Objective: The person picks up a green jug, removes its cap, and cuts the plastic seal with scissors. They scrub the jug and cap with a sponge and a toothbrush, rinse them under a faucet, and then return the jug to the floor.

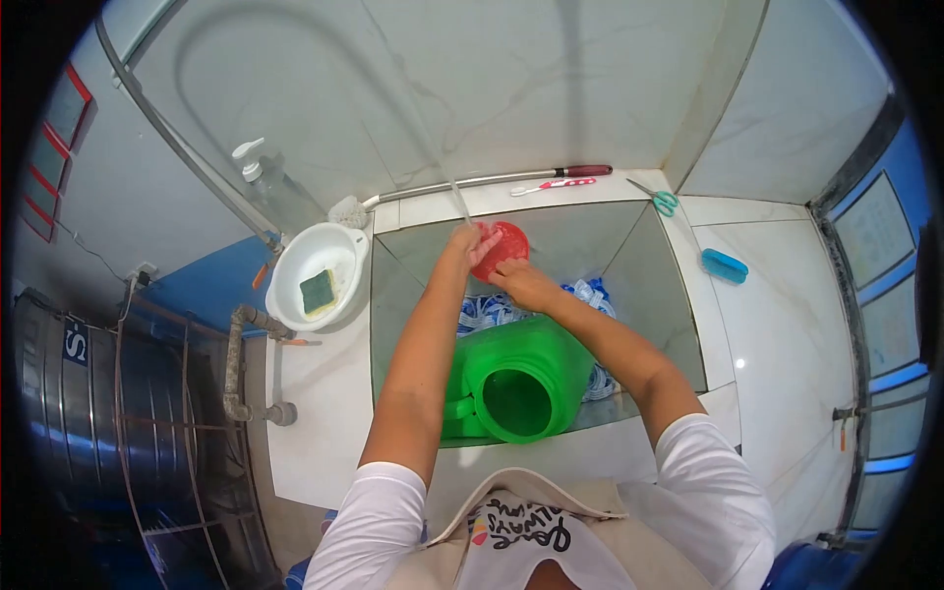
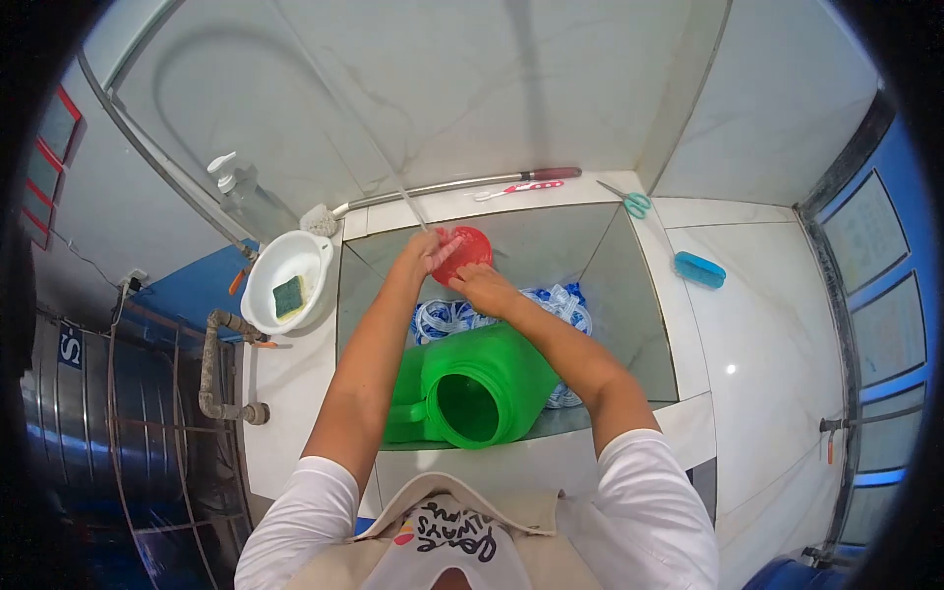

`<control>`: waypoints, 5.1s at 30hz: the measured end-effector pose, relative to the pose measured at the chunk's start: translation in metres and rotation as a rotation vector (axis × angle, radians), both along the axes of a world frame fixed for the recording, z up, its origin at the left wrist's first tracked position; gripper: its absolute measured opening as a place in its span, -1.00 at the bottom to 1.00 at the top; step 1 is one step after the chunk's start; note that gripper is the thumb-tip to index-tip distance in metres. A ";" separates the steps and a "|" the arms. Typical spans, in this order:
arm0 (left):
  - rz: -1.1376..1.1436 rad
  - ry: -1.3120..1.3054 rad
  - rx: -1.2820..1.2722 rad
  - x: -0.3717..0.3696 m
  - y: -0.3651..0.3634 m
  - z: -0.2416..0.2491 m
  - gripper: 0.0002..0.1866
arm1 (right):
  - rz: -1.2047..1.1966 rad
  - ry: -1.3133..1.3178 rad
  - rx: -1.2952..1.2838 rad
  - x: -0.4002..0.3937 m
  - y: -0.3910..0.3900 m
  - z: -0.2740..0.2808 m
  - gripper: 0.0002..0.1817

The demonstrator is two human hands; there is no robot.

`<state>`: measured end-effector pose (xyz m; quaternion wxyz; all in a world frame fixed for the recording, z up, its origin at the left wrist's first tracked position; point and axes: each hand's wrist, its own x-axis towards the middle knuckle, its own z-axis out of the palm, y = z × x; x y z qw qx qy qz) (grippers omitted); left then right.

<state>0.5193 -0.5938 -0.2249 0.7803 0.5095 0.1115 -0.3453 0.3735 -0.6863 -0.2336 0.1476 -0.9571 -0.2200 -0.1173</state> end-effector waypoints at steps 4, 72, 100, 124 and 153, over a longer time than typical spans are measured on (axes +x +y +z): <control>-0.026 -0.117 0.009 -0.010 0.004 0.012 -0.92 | 0.069 0.053 -0.104 0.010 0.011 0.004 -0.69; -0.584 -1.360 1.240 -0.293 0.117 0.122 -0.57 | 0.054 -0.201 -0.081 -0.007 0.028 0.031 -0.74; -0.855 -1.012 1.144 -0.285 0.132 0.156 -0.81 | -0.020 -0.261 -0.016 -0.001 0.022 0.046 -0.62; -0.702 -1.831 0.684 -0.300 0.129 0.127 -0.83 | -0.484 0.183 0.087 0.034 -0.043 0.113 -0.52; -0.669 -1.559 1.101 -0.204 0.067 0.116 -0.70 | -0.682 0.198 -0.380 -0.133 -0.026 0.151 -0.22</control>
